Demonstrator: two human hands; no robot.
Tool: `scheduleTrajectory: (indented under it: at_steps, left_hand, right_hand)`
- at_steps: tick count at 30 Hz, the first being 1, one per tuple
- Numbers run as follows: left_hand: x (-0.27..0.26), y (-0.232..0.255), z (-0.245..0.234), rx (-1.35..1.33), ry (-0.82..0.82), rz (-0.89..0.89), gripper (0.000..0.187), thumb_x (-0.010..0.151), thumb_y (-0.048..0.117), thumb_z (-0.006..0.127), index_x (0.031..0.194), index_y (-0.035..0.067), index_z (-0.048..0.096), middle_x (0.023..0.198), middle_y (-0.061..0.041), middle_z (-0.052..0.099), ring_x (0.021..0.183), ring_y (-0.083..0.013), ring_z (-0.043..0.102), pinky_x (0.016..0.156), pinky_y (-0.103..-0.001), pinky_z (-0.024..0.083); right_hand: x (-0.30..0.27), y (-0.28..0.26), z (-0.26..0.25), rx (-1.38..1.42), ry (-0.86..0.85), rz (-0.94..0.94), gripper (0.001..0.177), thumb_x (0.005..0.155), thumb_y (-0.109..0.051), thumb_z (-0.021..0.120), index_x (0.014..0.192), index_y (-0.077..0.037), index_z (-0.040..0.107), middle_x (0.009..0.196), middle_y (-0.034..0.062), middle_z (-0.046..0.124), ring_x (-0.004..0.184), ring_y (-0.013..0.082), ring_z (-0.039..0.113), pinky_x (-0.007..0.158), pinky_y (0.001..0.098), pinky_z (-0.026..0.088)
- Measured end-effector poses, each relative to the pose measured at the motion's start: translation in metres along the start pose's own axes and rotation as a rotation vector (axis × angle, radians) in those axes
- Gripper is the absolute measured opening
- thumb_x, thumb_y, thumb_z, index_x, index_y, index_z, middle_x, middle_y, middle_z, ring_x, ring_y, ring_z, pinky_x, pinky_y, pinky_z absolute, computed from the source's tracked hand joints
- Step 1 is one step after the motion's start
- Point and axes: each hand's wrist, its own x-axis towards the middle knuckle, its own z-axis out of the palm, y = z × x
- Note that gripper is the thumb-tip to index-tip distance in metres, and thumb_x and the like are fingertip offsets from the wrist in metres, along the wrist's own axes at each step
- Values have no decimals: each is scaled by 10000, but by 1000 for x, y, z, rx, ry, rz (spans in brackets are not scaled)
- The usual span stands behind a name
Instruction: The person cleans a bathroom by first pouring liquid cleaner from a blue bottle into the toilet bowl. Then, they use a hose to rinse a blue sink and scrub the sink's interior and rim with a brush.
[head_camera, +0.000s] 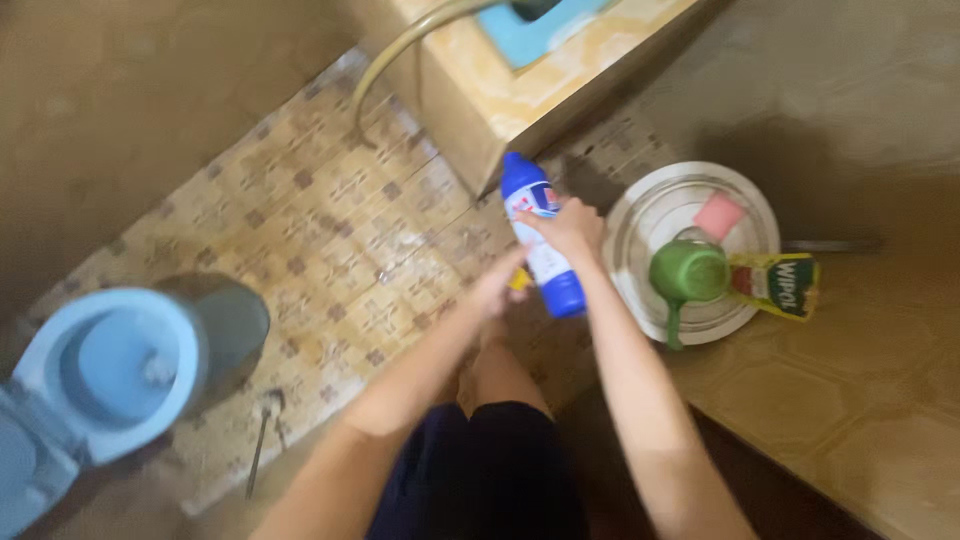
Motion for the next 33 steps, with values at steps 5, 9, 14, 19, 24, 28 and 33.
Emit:
scheduleTrajectory:
  at_steps: [5,9,14,19,24,28,33]
  left_hand:
    - [-5,52,-97,156,171,92,574,883,696,607,1114,181,711,892,56,689,698,-67,596,522,-223,422]
    - [-11,72,-124,415,228,178,701,919,668,679,1106,-5,735,880,-73,673,713,-163,596,578,-314,446]
    - [4,57,-130,496,288,152,568,845,613,690,1075,94,706,809,44,669,666,-84,600,506,-332,493]
    - [28,57,-142,210,593,164,540,916,542,632,936,10,724,674,-62,620,506,-177,542,429,-346,405]
    - [10,86,-172,89,581,254,454,964,553,575,1046,143,753,714,-32,571,516,-130,477,446,-308,378]
    - [-10,92,-191,71,562,187,367,933,425,600,1151,145,694,917,-26,770,590,-135,559,517,-321,441]
    - [-19,63,-189,-60,566,96,380,959,349,555,1244,127,672,1069,-63,785,658,-154,575,593,-360,483]
  right_hand:
    - [0,-51,65,296,-48,54,860,607,-810,725,1161,-160,819,1085,177,791,1061,316,761,955,425,563]
    - [13,-57,98,382,-41,202,951,597,-831,730,1189,-88,778,1174,214,755,1113,336,732,969,427,557]
    - [41,-50,123,267,-73,296,1054,577,-827,801,1209,12,727,1241,265,703,1168,353,705,993,426,540]
    - [114,-111,123,197,-36,-1,1026,584,-824,778,1309,-108,657,1294,229,639,1206,379,622,989,470,490]
    - [168,-193,109,261,46,-2,1015,554,-824,812,1211,-57,713,1249,218,697,1174,333,690,994,431,545]
    - [150,-155,115,171,11,2,923,578,-785,760,1265,-172,696,1242,172,711,1115,336,710,924,479,567]
    - [105,-67,151,13,-67,224,993,613,-843,787,1278,-109,718,1286,190,688,1175,348,685,966,469,554]
